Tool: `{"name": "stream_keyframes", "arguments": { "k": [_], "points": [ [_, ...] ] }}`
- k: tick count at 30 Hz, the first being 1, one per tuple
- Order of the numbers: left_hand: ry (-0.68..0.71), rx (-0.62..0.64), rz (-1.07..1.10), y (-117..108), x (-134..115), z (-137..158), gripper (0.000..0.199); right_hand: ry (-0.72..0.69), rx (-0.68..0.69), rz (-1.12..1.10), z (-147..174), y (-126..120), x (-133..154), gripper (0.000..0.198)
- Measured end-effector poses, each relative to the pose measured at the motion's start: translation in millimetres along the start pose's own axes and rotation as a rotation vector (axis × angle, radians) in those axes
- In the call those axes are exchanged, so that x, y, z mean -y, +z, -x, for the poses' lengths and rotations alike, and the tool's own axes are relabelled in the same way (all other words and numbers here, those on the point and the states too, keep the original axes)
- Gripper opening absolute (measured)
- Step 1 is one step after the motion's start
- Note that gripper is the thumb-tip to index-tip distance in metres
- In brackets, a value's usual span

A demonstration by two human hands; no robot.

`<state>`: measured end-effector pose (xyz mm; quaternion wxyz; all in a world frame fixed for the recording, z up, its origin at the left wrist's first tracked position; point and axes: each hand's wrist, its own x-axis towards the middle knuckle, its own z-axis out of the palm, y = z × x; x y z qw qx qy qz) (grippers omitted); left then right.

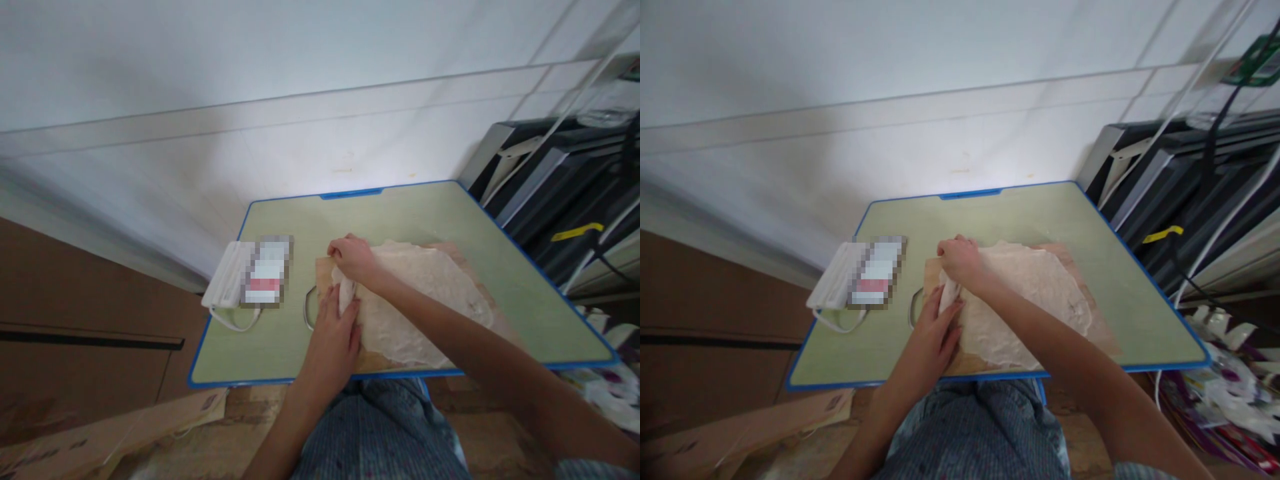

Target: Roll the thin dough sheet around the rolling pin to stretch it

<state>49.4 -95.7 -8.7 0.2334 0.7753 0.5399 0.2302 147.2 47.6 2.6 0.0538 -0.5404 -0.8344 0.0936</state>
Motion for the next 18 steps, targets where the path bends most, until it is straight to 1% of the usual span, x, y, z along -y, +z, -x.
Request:
{"name": "stream_keyframes", "arguments": {
  "k": [4, 10, 15, 18],
  "points": [
    [-0.03, -0.006, 0.03, -2, -1, 0, 0.034, -0.002, 0.011, 0.012, -9, 1, 13, 0.031],
    [-0.058, -0.067, 0.093, -7, 0, 0, 0.032, -0.037, 0.052, 0.034, -21, -1, 29, 0.031],
    [-0.04, -0.103, 0.11, -8, 7, 0, 0.032, -0.053, 0.064, 0.035, -24, -3, 35, 0.031],
    [-0.022, -0.102, 0.101, -7, 9, 0, 0.03, -0.056, 0.049, 0.023, -23, -2, 35, 0.032]
  ]
}}
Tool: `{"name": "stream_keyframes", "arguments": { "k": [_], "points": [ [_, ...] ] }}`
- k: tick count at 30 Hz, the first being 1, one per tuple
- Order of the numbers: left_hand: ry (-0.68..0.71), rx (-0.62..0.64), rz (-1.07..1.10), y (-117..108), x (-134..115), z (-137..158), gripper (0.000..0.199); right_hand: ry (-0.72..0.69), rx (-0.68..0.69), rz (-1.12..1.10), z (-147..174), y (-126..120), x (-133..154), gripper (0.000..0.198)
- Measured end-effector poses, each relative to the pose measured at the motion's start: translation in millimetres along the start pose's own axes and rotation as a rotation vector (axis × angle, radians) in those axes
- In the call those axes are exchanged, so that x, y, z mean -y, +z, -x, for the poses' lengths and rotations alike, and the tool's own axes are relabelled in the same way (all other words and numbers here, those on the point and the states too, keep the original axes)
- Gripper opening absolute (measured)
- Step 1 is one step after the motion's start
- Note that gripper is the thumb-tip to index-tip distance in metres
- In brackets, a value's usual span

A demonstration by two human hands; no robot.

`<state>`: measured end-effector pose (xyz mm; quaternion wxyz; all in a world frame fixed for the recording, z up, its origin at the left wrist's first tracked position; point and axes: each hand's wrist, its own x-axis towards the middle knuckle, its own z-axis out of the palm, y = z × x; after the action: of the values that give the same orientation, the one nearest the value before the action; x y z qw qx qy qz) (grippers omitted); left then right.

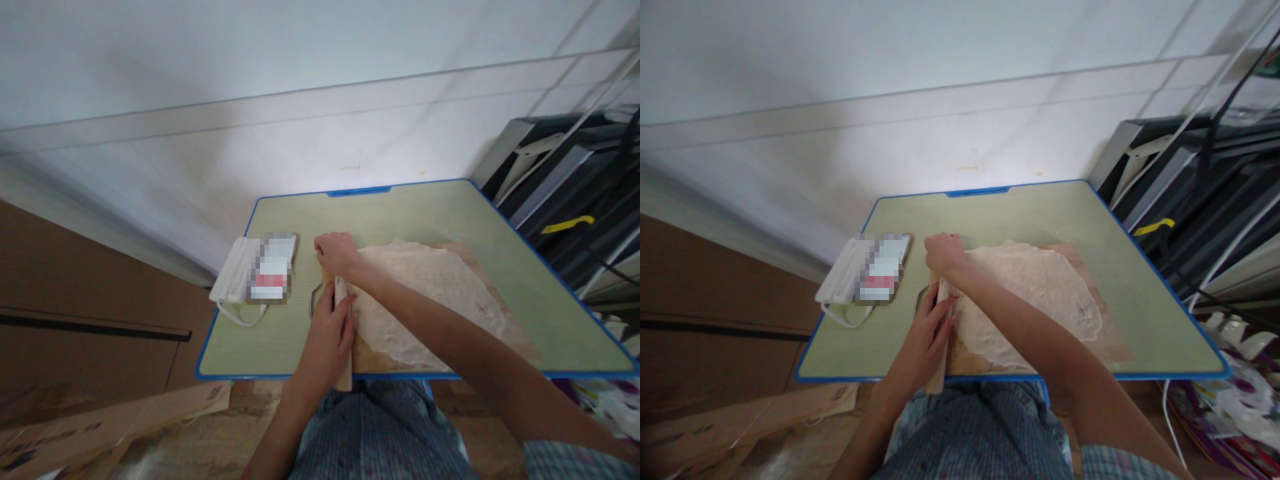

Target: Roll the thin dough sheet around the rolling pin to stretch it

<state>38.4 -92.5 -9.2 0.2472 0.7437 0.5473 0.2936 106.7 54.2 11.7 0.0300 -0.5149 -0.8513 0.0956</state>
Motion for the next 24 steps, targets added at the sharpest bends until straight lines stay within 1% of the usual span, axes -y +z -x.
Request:
{"name": "stream_keyframes", "arguments": {
  "k": [4, 9, 14, 19, 24],
  "points": [
    [0.012, 0.018, -0.052, 2, 0, 0, 0.031, 0.012, -0.039, -0.023, 7, 2, -6, 0.032],
    [0.024, 0.109, -0.153, 4, -7, -2, 0.034, 0.051, -0.064, -0.067, 20, 6, -26, 0.031],
    [0.018, 0.157, -0.218, 6, -14, -4, 0.041, 0.055, -0.082, -0.096, 31, 7, -40, 0.031],
    [0.014, 0.144, -0.17, 7, -16, -4, 0.049, 0.048, -0.085, -0.115, 27, 10, -34, 0.03],
    [-0.017, 0.107, -0.133, 4, -12, -2, 0.044, 0.024, -0.071, -0.133, 14, 11, -19, 0.029]
  ]
}}
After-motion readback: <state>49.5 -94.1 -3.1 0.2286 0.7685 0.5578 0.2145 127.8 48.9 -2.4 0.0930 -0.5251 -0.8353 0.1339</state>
